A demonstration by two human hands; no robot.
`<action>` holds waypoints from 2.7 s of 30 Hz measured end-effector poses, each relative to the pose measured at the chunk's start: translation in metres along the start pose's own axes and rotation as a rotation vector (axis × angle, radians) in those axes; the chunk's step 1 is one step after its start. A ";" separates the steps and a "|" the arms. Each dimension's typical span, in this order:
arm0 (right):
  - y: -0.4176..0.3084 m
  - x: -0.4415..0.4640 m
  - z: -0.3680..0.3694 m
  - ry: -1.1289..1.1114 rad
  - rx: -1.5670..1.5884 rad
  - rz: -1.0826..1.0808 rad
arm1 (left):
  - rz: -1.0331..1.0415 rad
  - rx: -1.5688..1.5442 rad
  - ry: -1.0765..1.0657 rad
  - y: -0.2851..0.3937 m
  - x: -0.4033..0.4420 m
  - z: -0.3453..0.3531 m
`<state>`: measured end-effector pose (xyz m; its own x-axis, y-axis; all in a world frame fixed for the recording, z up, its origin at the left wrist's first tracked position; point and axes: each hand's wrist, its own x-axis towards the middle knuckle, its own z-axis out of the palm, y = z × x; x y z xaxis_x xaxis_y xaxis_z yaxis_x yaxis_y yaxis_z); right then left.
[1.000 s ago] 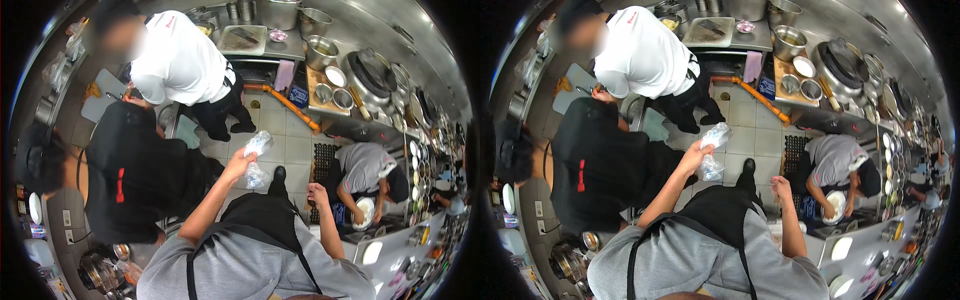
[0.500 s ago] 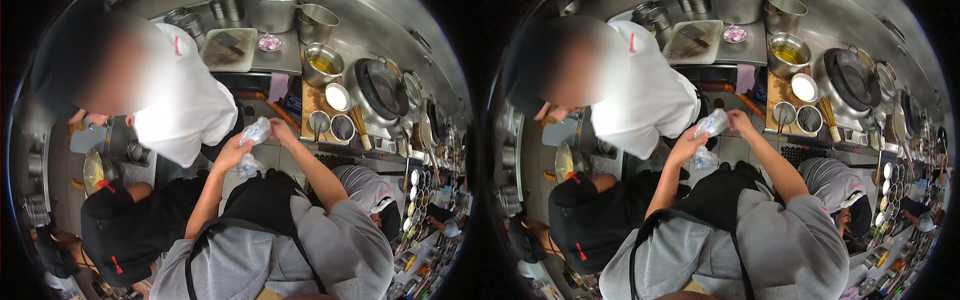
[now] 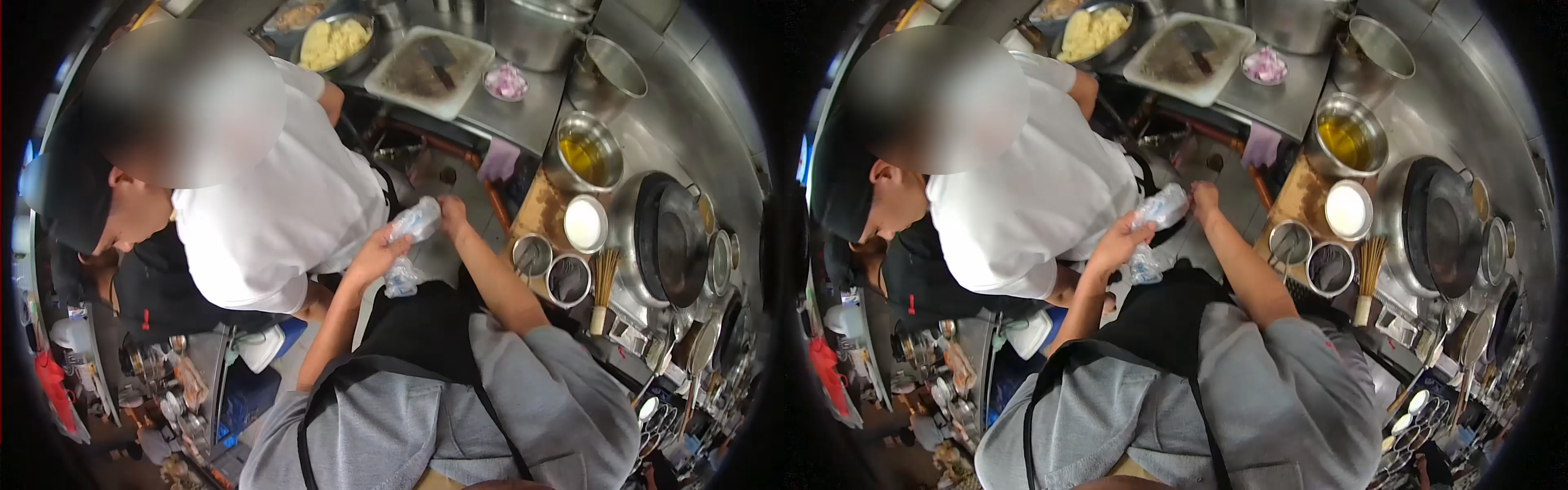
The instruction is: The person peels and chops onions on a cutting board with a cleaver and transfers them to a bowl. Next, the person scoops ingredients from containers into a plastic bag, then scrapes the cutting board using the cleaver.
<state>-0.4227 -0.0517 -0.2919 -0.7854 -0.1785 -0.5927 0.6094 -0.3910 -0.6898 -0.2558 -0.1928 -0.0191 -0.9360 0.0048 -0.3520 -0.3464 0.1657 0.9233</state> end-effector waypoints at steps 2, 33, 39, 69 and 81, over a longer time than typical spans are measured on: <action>0.021 0.017 -0.025 -0.317 -0.860 -0.361 | -0.045 -0.026 0.067 0.006 -0.012 0.011; -0.203 0.032 0.080 -0.166 -1.243 -0.795 | -0.168 -0.133 0.514 -0.054 -0.089 -0.062; -0.264 0.174 0.115 0.273 -1.399 -0.933 | -0.137 0.060 0.435 -0.021 0.020 -0.096; -0.208 0.118 0.091 0.266 -1.429 -0.422 | -0.218 -0.480 -0.017 -0.041 0.522 -0.115; -0.207 0.105 0.086 0.284 -1.432 -0.399 | -0.146 -0.356 0.031 -0.046 0.522 -0.112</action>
<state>-0.6406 -0.0666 -0.1753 -0.9755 -0.0362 -0.2170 0.0870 0.8424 -0.5318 -0.7361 -0.3081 -0.2280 -0.8745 -0.0244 -0.4843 -0.4715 -0.1906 0.8610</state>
